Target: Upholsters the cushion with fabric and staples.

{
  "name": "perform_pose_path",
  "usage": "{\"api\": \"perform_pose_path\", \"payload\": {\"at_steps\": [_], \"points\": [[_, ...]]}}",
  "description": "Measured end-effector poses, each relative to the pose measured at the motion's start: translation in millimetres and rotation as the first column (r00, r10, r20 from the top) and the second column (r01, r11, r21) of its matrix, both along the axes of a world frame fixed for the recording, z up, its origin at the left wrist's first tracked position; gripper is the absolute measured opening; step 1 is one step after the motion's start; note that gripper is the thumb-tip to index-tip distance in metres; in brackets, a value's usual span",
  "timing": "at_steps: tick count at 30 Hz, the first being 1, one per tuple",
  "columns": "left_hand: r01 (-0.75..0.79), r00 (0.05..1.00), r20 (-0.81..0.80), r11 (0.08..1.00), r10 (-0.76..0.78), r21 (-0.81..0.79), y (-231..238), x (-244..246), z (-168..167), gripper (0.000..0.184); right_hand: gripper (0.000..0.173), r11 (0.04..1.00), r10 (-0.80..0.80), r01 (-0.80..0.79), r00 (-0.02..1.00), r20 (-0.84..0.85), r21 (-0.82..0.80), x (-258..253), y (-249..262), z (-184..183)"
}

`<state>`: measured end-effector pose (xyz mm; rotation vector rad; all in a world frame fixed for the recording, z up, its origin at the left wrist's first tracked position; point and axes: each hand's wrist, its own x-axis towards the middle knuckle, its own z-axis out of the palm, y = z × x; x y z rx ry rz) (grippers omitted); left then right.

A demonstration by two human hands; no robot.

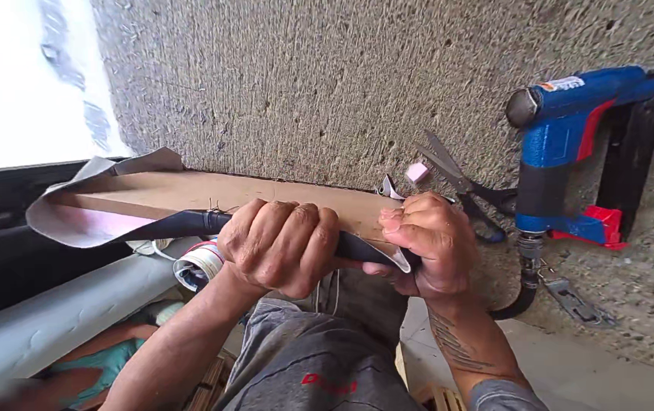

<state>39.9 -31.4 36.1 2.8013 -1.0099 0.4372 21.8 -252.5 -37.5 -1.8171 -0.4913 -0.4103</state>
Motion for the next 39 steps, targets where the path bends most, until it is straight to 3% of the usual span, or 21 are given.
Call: {"api": "perform_pose_path", "payload": {"at_steps": [8, 11, 15, 18, 21, 23, 26, 31, 33, 36, 39], "points": [[-0.053, 0.995, -0.089, 0.995, 0.045, -0.088, -4.3, -5.5, 2.5, 0.060, 0.032, 0.961, -0.240, 0.262, 0.949, -0.204, 0.087, -12.2, 28.0, 22.5], [-0.065, 0.961, -0.274, 0.993, 0.037, -0.094, -4.4, -6.5, 13.0, 0.059, 0.030, 0.948, -0.270, 0.302, 0.930, -0.249, 0.097, -18.5, 32.5, 28.4], [-0.028, 0.752, -0.657, 0.994, -0.048, -0.105, -4.5, 13.0, 37.9, 0.046, 0.028, 0.937, -0.284, 0.332, 0.906, -0.315, 0.111, -21.5, 35.2, 34.9], [0.068, 0.568, -0.791, 0.971, -0.227, -0.230, -2.4, 43.0, 44.9, 0.035, 0.026, 0.930, -0.296, 0.352, 0.891, -0.345, 0.110, -22.1, 37.4, 39.2], [0.176, 0.429, -0.798, 0.906, -0.423, -0.386, -9.9, 80.9, 39.4, 0.023, 0.022, 0.914, -0.337, 0.393, 0.874, -0.350, 0.100, -23.0, 40.6, 42.0], [0.186, 0.385, -0.769, 0.859, -0.510, -0.477, -13.1, 91.8, 30.7, 0.019, 0.020, 0.893, -0.377, 0.437, 0.854, -0.359, 0.102, -26.2, 45.9, 45.7], [0.108, 0.402, -0.732, 0.822, -0.550, -0.559, -10.2, 84.4, 23.5, 0.015, 0.018, 0.839, -0.477, 0.536, 0.806, -0.350, 0.093, -31.9, 58.1, 49.9], [0.064, 0.420, -0.746, 0.836, -0.518, -0.545, -12.1, 72.8, 24.5, 0.015, 0.019, 0.762, -0.581, 0.642, 0.737, -0.346, 0.088, -36.0, 72.7, 50.7], [0.015, 0.325, -0.803, 0.851, -0.500, -0.525, -12.3, 78.2, 25.2, 0.011, 0.017, 0.760, -0.568, 0.644, 0.725, -0.390, 0.090, -36.5, 73.1, 55.9], [-0.150, 0.078, -0.876, 0.863, -0.477, -0.483, -14.5, 84.1, 21.8, 0.007, 0.015, 0.753, -0.554, 0.656, 0.676, -0.487, 0.054, -35.9, 73.4, 70.2], [-0.195, -0.154, -0.872, 0.879, -0.465, -0.435, -18.9, 96.6, 14.2, 0.007, 0.014, 0.726, -0.581, 0.688, 0.617, -0.531, 0.005, -31.5, 76.2, 79.1]]}}
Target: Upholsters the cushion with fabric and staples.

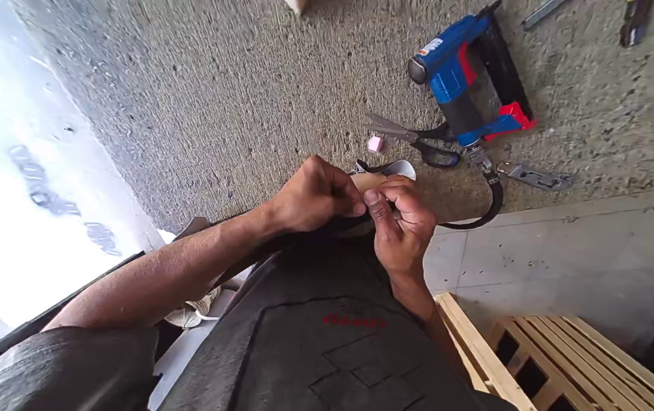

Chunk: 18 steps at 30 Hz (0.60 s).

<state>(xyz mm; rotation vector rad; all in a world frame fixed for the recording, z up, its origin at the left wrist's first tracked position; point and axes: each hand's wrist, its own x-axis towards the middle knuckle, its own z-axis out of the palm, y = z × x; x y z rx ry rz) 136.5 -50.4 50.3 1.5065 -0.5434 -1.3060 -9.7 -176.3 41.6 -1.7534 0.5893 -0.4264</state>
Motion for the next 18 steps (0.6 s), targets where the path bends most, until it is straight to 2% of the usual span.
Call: {"api": "perform_pose_path", "payload": {"at_steps": [3, 6, 11, 15, 18], "points": [[0.099, 0.985, -0.130, 0.991, -0.110, -0.089, -3.2, 6.1, -13.9, 0.008, 0.015, 1.000, -0.028, 0.027, 0.997, -0.073, -0.013, -4.5, 5.6, 6.4], [0.115, 0.959, -0.234, 0.972, -0.163, -0.203, -3.2, 2.4, -29.7, 0.005, 0.018, 0.999, -0.042, 0.038, 0.986, -0.164, -0.030, -11.1, 7.7, 14.3], [0.102, 0.959, -0.207, 0.916, -0.195, -0.389, 0.2, -5.1, -57.0, 0.012, 0.018, 0.999, -0.025, 0.020, 0.976, -0.218, -0.028, -14.2, 5.9, 21.8], [0.014, 0.937, -0.312, 0.909, -0.158, -0.417, 2.4, -4.7, -68.4, 0.014, 0.016, 0.999, -0.043, 0.040, 0.962, -0.268, -0.017, -2.1, 5.6, 28.0], [0.041, 0.911, -0.363, 0.920, -0.195, -0.391, 1.1, -1.3, -70.2, 0.015, 0.013, 0.999, -0.047, 0.046, 0.946, -0.321, -0.010, 3.0, 5.7, 33.3]]}}
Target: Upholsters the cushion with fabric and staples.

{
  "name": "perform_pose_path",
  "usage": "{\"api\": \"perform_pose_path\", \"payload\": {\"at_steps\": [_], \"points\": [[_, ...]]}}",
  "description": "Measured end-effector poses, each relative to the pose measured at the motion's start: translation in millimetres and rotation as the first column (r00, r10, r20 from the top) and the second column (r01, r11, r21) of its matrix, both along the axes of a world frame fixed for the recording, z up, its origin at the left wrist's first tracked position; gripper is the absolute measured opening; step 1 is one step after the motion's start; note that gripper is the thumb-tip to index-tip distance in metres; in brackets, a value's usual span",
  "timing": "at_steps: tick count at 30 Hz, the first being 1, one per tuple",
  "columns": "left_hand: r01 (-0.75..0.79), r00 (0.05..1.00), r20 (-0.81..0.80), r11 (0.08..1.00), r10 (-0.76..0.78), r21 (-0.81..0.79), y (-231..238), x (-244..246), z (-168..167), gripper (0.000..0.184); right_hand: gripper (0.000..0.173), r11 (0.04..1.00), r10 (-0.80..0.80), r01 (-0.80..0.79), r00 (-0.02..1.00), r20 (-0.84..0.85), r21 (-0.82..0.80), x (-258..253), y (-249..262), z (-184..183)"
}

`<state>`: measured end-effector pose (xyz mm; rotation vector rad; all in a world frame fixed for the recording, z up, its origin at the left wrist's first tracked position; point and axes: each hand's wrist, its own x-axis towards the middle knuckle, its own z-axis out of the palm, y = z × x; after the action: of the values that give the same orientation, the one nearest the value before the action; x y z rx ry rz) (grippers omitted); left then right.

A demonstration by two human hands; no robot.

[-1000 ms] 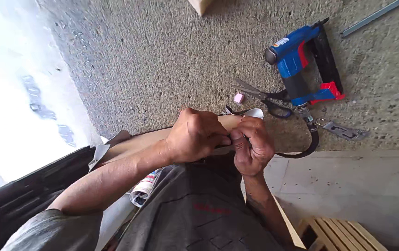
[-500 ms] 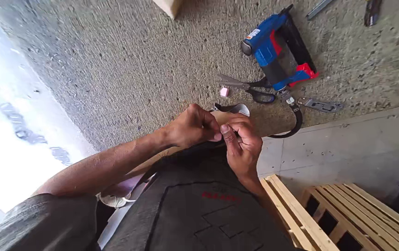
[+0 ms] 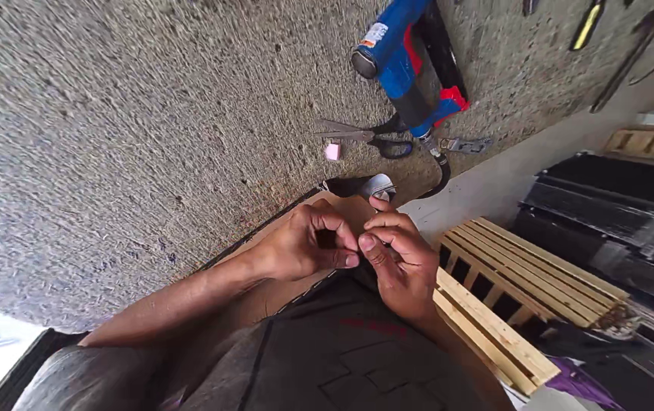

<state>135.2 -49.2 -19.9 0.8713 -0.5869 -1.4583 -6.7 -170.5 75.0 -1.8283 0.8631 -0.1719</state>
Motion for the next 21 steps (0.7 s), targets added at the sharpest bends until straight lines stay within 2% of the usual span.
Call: {"api": "perform_pose_path", "payload": {"at_steps": [2, 7, 9, 16, 19, 21], "points": [[0.014, 1.000, -0.006, 0.999, -0.014, -0.032, -3.2, 3.5, -3.6, 0.017, 0.011, 1.000, -0.015, 0.015, 1.000, -0.027, 0.002, 5.5, -1.5, 2.1], [-0.042, 0.999, 0.020, 0.984, 0.046, -0.172, -4.7, 6.8, -14.5, 0.015, 0.048, 0.993, -0.090, 0.098, 0.989, -0.119, 0.066, 20.0, -1.6, 6.2], [-0.063, 0.996, 0.049, 0.978, 0.074, -0.198, -3.7, 8.0, -17.2, 0.014, 0.055, 0.992, -0.102, 0.111, 0.984, -0.147, 0.056, 26.6, -0.5, 4.4], [-0.079, 0.974, 0.190, 0.969, 0.125, -0.234, 3.0, 8.9, -34.6, 0.022, 0.051, 0.998, -0.035, 0.016, 0.948, -0.316, -0.063, 43.9, -3.5, -5.5], [-0.042, 0.971, 0.220, 0.970, 0.096, -0.239, 1.2, 13.0, -37.7, 0.023, 0.049, 0.998, -0.006, -0.016, 0.925, -0.380, -0.054, 47.0, -7.8, -6.1], [-0.021, 0.970, 0.231, 0.971, 0.078, -0.237, 0.3, 15.5, -38.2, 0.023, 0.050, 0.999, 0.043, -0.039, 0.902, -0.429, 0.019, 50.7, -18.0, -2.3]]}}
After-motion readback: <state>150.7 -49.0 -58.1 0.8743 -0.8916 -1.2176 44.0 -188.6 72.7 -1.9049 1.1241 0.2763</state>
